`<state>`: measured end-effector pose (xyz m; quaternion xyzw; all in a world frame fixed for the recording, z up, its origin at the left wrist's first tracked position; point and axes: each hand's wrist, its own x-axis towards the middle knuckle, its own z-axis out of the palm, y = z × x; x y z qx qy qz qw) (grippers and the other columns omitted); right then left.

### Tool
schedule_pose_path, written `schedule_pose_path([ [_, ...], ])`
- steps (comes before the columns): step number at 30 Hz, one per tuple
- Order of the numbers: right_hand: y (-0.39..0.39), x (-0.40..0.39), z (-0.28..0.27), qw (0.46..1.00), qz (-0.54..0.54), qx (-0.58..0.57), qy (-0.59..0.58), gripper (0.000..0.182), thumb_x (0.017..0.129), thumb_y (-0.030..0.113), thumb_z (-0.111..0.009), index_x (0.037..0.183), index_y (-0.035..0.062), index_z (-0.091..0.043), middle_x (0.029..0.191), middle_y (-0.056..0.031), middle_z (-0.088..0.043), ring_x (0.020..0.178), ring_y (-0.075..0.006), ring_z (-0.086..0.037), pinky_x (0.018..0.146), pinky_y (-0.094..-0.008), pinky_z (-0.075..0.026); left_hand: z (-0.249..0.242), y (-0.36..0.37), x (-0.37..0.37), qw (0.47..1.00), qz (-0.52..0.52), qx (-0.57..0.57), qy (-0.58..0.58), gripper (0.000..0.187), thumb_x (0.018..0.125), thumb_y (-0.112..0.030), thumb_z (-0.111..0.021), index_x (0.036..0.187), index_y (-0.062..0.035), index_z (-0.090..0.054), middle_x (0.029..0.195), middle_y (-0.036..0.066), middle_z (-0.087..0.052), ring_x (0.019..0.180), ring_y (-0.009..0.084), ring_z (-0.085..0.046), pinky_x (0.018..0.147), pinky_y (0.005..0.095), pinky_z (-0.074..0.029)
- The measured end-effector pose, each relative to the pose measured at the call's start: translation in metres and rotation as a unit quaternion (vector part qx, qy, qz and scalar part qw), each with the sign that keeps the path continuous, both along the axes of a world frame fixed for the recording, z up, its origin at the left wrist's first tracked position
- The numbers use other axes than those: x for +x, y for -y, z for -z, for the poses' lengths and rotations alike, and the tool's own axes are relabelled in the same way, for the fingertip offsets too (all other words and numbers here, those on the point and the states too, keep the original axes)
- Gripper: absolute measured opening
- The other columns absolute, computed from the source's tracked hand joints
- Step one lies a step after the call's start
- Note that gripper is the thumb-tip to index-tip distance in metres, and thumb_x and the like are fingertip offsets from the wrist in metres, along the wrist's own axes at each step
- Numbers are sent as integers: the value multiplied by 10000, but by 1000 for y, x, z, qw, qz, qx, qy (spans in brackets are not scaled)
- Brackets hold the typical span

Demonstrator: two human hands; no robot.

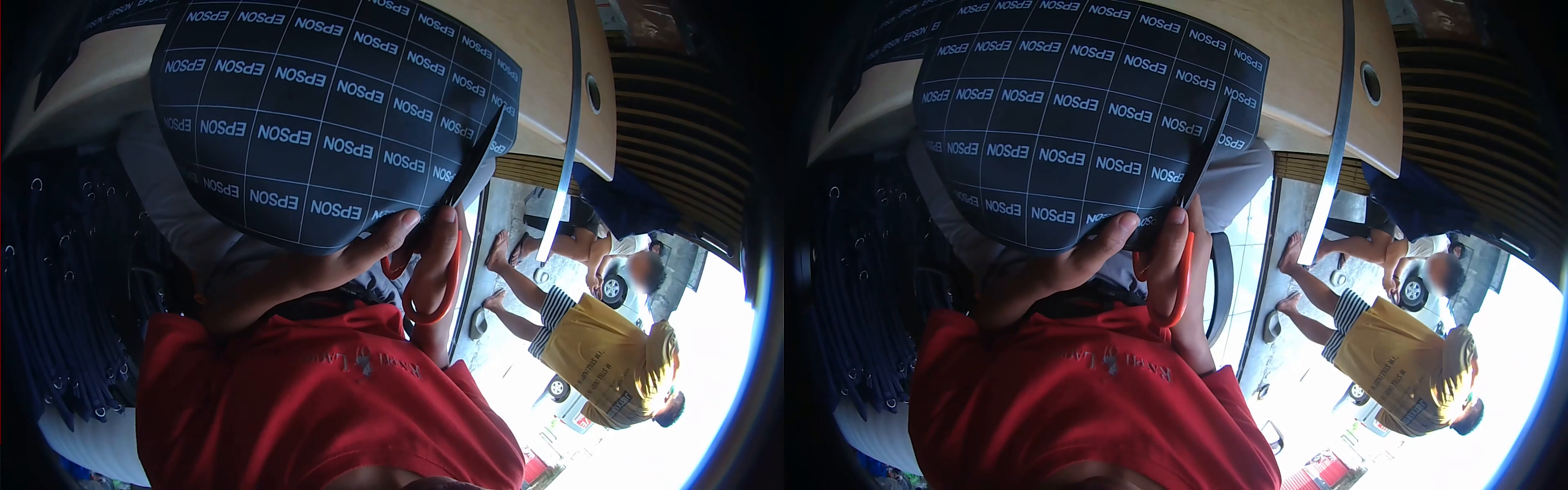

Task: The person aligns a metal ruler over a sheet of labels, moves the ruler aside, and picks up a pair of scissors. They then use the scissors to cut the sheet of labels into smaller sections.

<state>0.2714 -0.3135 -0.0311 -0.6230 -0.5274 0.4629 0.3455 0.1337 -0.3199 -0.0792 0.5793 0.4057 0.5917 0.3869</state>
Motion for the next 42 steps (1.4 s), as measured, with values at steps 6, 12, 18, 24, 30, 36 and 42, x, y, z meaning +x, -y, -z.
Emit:
schedule_pose_path([
  [6, 1, 2, 7, 1000, -3, 30, 1, 586, 1016, 503, -277, 1217, 1, -503, 672, -39, -560, 545, -91, -511, 496, -242, -362, -6, -3, 2, 999, -19, 0, -34, 270, 888, -212, -689, 1069, -14, -654, 1013, 50, -678, 873, 148, -665, 730, 258, -530],
  [12, -1, 3, 9, 999, -9, 37, 3, 593, 1012, 513, -284, 1207, 0, -507, 669, -38, -556, 544, -93, -508, 497, -240, -362, -4, -3, 5, 1000, -27, 1, -6, 251, 885, -193, -692, 1065, -21, -656, 1000, 51, -677, 860, 148, -663, 724, 264, -527],
  [18, 2, -1, -4, 1000, 11, -4, -4, 582, 1013, 511, -292, 1200, 7, -513, 704, -33, -569, 577, -79, -497, 522, -234, -366, -6, -4, 3, 999, 1, -13, 31, 241, 894, -168, -680, 1081, -19, -646, 1001, 56, -667, 870, 156, -656, 729, 266, -519],
  [24, 1, -1, -8, 999, 18, -43, -2, 579, 1012, 511, -294, 1188, 6, -516, 708, -37, -569, 589, -82, -496, 533, -236, -365, -6, -5, 5, 999, -3, -4, 43, 226, 896, -151, -675, 1073, -14, -647, 983, 48, -667, 848, 149, -655, 718, 262, -519],
  [30, 2, 1, 0, 1000, 13, -10, 4, 571, 1015, 505, -287, 1158, 4, -521, 681, -29, -553, 572, -76, -486, 512, -242, -350, -6, -5, 5, 1000, -15, 6, 26, 226, 892, -154, -680, 1070, -18, -652, 983, 45, -668, 848, 146, -655, 719, 263, -519],
  [36, 3, 0, -9, 999, 14, -45, 8, 559, 1018, 496, -283, 1158, 10, -522, 657, -23, -543, 556, -76, -475, 501, -243, -343, -7, -4, 4, 1000, -20, 8, 10, 226, 891, -161, -683, 1066, -22, -657, 979, 45, -672, 846, 147, -658, 720, 263, -520],
  [42, 3, 0, -5, 999, 15, -30, 3, 547, 1018, 489, -294, 1161, 14, -523, 641, -17, -528, 548, -75, -471, 498, -242, -339, -8, -3, 2, 1000, -11, -5, 16, 225, 892, -169, -683, 1060, -22, -659, 969, 47, -675, 840, 146, -659, 714, 260, -521],
])
